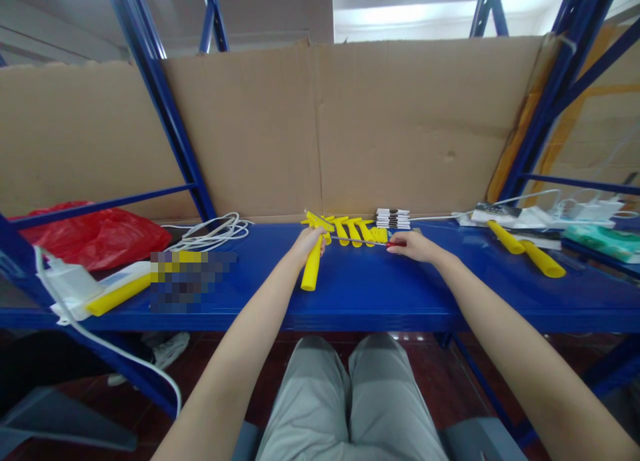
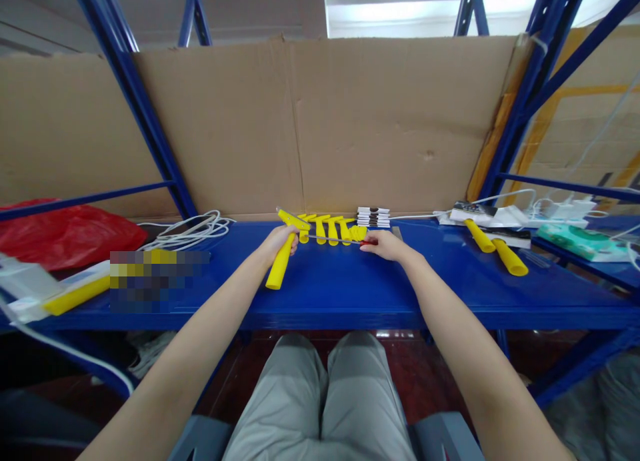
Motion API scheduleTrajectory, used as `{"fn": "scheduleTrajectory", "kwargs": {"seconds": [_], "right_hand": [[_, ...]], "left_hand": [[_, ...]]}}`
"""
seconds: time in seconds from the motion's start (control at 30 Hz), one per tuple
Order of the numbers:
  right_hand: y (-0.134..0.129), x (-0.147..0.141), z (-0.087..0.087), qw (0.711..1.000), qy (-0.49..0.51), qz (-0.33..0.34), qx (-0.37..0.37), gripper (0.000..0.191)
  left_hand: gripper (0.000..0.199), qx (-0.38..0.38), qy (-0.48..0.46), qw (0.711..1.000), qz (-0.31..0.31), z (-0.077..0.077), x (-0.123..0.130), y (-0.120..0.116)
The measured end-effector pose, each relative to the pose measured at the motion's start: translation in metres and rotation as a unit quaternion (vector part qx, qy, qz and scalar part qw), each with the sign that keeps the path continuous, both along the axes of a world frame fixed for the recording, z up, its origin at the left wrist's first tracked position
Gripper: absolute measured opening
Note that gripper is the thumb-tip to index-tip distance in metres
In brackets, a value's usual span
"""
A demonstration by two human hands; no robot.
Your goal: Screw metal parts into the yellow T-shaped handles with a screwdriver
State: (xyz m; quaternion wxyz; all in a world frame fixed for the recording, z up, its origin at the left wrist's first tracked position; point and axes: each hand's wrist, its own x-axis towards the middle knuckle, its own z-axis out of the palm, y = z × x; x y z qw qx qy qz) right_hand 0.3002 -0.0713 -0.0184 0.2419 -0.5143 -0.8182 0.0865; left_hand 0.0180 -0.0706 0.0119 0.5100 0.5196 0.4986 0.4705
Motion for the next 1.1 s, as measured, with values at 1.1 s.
{"fn": "scheduleTrajectory", "kwargs": {"seconds": [1.1], "right_hand": [[-0.0004,0.0040,0.0029,0.992,-0.050,-0.038,0.106,0.019]], "left_hand": [[0.016,0.092,0.158,0.983,-0.005,-0.0058,0.0047,-0.0013]]}}
